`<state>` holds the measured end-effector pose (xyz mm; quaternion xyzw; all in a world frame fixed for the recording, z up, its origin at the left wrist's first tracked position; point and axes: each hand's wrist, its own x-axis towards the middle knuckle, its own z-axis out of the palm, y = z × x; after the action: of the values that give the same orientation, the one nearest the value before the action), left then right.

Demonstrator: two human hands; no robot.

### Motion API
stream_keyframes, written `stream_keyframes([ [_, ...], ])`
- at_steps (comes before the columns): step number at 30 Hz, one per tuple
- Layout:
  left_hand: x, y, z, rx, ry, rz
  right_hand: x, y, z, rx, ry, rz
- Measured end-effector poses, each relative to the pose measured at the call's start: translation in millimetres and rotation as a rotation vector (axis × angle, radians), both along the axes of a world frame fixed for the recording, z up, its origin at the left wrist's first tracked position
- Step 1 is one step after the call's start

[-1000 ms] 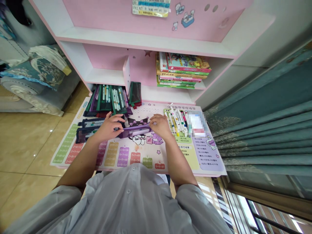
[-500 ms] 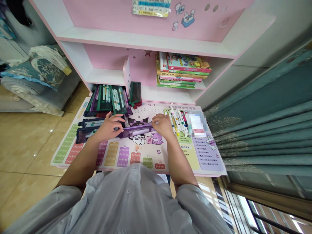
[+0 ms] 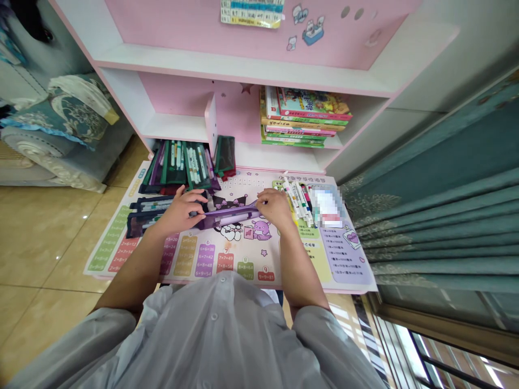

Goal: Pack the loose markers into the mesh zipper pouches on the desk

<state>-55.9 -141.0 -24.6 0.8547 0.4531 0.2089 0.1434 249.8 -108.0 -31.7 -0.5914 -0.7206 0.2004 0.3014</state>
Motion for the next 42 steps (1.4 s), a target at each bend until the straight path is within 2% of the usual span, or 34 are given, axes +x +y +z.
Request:
stream_keyframes([
  [5, 0, 0, 0.1, -0.007, 0.016, 0.0, 2, -1, 3.0, -0.036, 0.011, -0.002],
  [11, -2, 0, 0.1, -0.01, 0.015, 0.007, 4, 0, 3.4, -0.004, 0.032, -0.071],
  [17, -2, 0, 1.1, -0.016, 0.008, 0.011, 7, 1, 4.7, 0.002, 0.051, -0.072],
  [42, -1, 1, 0.3, -0.016, 0.006, 0.005, 10, -1, 10.1, -0.107, 0.128, -0.217],
])
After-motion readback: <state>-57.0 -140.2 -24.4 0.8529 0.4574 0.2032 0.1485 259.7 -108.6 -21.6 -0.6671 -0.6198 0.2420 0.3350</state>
